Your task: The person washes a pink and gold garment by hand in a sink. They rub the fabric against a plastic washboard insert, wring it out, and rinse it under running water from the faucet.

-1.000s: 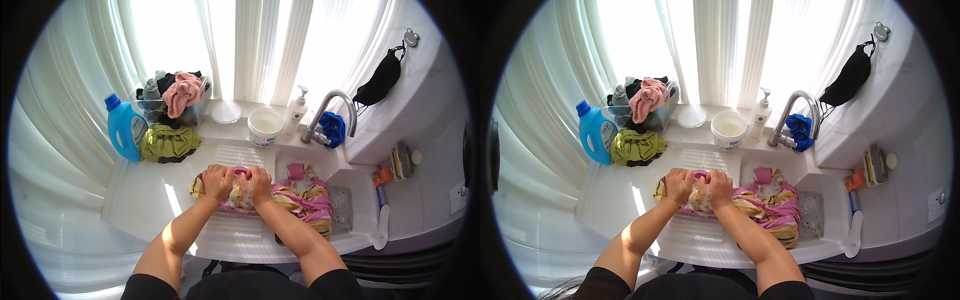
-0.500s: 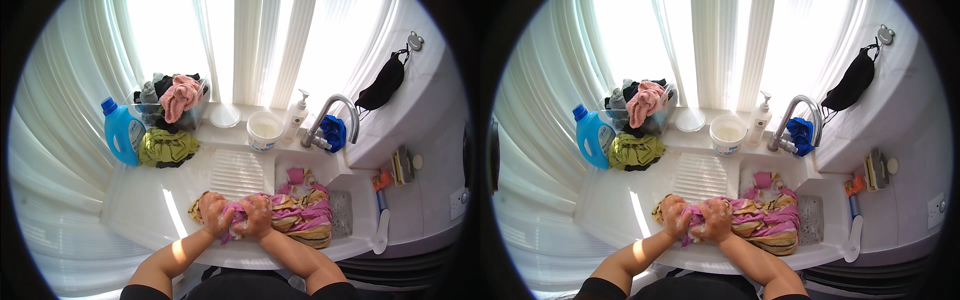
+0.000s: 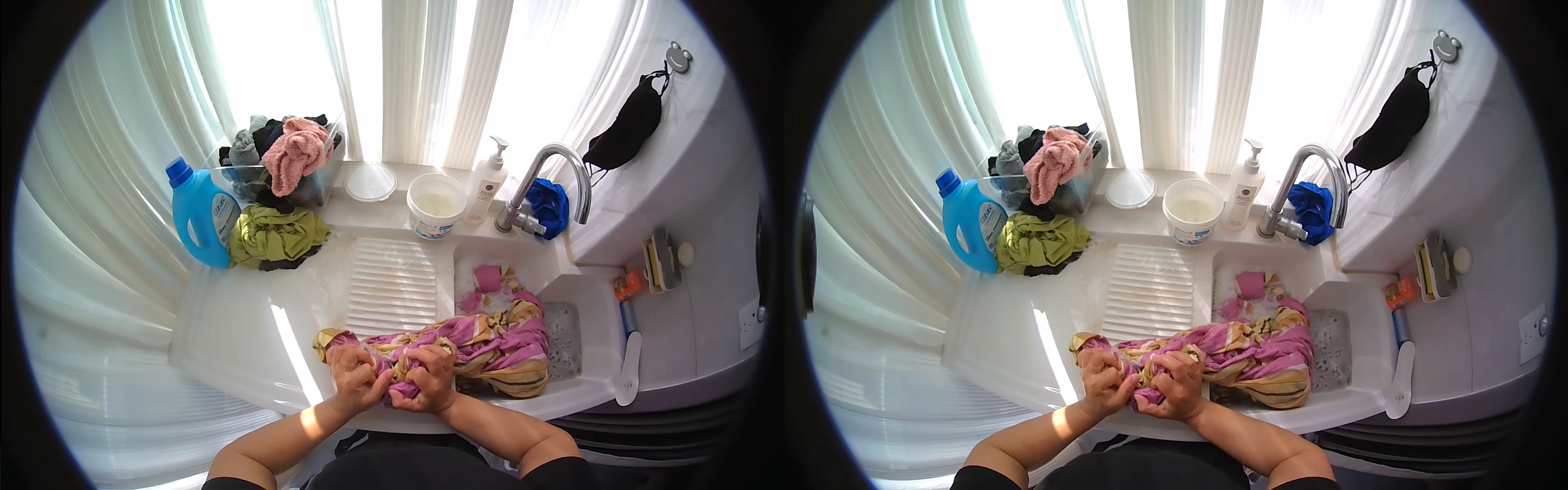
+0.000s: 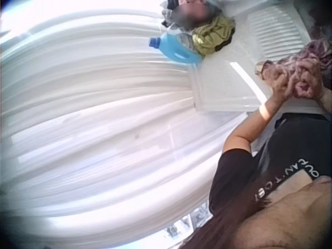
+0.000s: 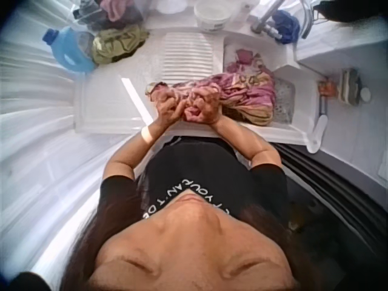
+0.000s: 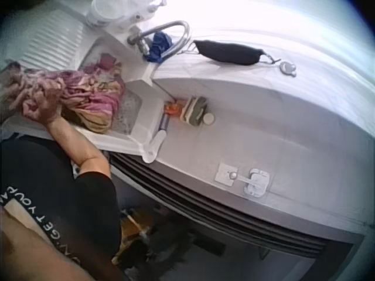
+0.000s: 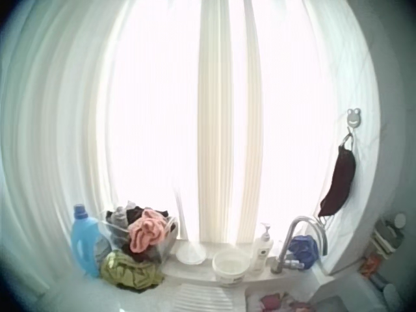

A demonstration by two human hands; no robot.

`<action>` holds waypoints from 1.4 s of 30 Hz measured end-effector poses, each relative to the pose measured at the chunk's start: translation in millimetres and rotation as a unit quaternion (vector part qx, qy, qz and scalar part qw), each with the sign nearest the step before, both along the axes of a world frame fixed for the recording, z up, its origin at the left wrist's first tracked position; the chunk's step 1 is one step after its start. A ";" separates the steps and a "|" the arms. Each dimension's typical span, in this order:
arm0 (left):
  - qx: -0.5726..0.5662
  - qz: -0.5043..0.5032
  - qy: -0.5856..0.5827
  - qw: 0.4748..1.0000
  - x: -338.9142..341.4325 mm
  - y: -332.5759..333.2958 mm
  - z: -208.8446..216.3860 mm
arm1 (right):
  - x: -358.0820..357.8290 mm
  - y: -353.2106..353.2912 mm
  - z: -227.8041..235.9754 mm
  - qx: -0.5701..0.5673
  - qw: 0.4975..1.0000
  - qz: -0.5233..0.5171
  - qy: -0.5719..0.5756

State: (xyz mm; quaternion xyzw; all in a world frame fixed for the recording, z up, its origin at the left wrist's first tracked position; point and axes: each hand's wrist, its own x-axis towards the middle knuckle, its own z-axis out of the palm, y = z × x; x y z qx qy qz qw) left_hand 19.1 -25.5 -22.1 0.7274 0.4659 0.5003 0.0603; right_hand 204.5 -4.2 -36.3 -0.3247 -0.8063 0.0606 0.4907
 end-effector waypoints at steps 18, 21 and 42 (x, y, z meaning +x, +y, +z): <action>-0.066 0.001 0.020 0.998 -9.0 2.9 9.8 | 15.7 4.7 23.0 -0.079 0.990 -0.031 -0.116; 0.002 0.079 0.057 0.995 1.7 42.4 -20.1 | -1.8 50.4 -19.1 -0.084 0.992 -0.028 -0.093; -0.230 0.082 0.055 0.968 -18.4 136.9 -25.8 | -36.8 126.8 12.2 -0.228 0.968 -0.078 -0.072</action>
